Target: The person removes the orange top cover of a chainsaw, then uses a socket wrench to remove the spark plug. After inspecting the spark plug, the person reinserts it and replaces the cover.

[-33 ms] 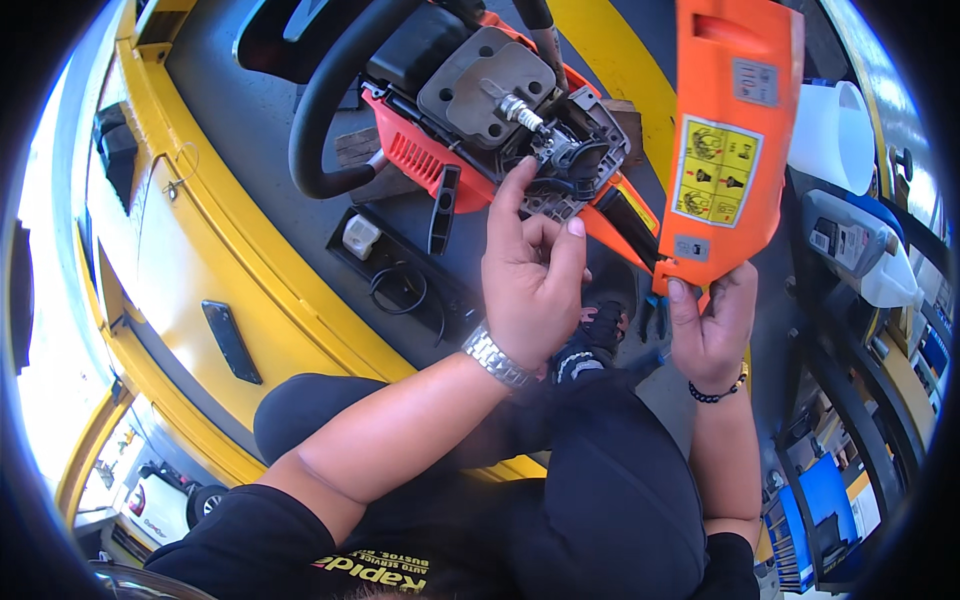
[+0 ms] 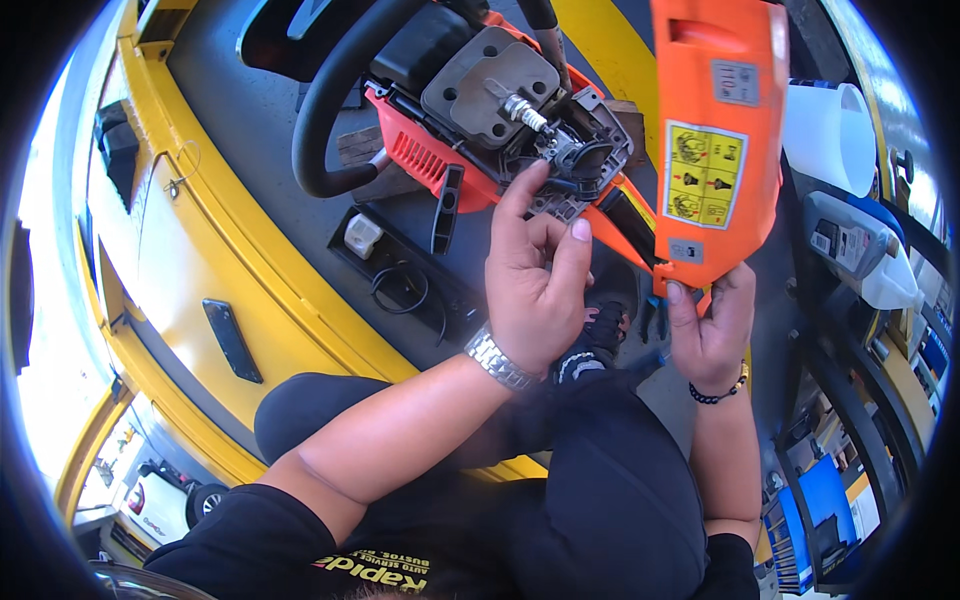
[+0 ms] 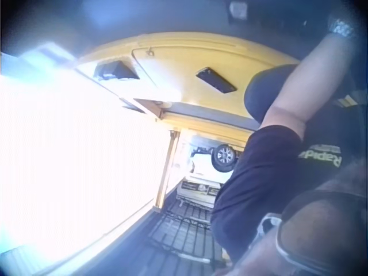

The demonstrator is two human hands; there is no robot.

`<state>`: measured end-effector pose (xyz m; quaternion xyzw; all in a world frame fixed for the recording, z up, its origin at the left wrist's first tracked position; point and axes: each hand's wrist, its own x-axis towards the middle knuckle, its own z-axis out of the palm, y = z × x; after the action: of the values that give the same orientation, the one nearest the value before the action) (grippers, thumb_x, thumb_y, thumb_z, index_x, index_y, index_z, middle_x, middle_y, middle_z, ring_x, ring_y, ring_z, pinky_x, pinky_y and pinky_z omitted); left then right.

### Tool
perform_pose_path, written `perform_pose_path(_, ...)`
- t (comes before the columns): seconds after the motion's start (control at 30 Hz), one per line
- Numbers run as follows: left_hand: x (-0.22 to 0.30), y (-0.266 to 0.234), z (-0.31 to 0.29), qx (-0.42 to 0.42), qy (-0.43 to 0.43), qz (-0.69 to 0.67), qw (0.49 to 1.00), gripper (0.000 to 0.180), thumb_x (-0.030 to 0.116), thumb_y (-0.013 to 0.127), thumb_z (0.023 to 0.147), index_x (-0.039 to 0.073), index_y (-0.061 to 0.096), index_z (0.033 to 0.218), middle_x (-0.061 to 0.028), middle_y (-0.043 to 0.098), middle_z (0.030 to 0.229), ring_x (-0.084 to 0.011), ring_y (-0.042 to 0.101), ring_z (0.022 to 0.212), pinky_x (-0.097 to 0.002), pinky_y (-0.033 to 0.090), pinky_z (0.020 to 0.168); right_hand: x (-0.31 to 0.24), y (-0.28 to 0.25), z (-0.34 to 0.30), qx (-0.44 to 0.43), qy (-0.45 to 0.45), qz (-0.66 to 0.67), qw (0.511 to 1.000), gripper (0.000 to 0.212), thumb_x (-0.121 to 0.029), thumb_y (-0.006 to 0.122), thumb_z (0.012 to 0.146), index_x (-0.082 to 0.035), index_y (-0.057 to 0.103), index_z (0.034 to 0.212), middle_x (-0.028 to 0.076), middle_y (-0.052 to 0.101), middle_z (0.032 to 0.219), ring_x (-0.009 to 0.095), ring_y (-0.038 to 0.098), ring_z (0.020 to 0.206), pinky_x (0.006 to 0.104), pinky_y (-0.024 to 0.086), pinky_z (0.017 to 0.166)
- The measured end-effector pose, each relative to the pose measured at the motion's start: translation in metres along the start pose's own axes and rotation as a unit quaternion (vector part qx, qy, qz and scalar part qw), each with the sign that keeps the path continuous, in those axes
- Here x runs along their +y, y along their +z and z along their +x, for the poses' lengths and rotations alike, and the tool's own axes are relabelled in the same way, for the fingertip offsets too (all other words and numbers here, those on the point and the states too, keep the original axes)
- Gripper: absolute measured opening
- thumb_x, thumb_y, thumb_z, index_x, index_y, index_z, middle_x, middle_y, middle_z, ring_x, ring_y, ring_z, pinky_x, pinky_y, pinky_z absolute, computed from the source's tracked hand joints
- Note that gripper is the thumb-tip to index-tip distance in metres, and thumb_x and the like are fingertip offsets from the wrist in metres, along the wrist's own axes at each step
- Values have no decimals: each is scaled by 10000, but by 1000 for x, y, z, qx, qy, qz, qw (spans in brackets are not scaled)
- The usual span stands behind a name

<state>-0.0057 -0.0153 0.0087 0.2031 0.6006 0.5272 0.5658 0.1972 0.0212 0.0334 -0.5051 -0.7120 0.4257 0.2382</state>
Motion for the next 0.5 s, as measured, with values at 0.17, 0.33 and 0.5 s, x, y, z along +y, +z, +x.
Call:
perform_pose_path(0.17,1,7,9,-28,111,-98,989,797,279,726,942,-32,281,1525,-113,595,1208,-169,605,1030,-311,506,840,-15,8,28,-33,-204,-198,958,495,14,721,847,7,484,1282,144,643,1025,310,658,883,424,494,836)
perform_pose_path(0.33,34,14,12,-32,0,-229,973,901,206,772,912,27,170,1558,-140,553,1354,-211,593,1228,-324,518,935,-16,11,32,-37,-282,-283,916,516,-15,754,745,-43,542,1214,96,640,943,289,606,772,444,440,785)
perform_pose_path(0.5,43,11,16,-8,-56,-329,943,875,104,779,900,74,193,1549,-135,512,1383,-219,600,1243,-369,530,1011,-28,15,36,-25,-303,-300,904,437,-19,756,724,-67,607,1132,74,639,911,260,605,768,434,434,800)
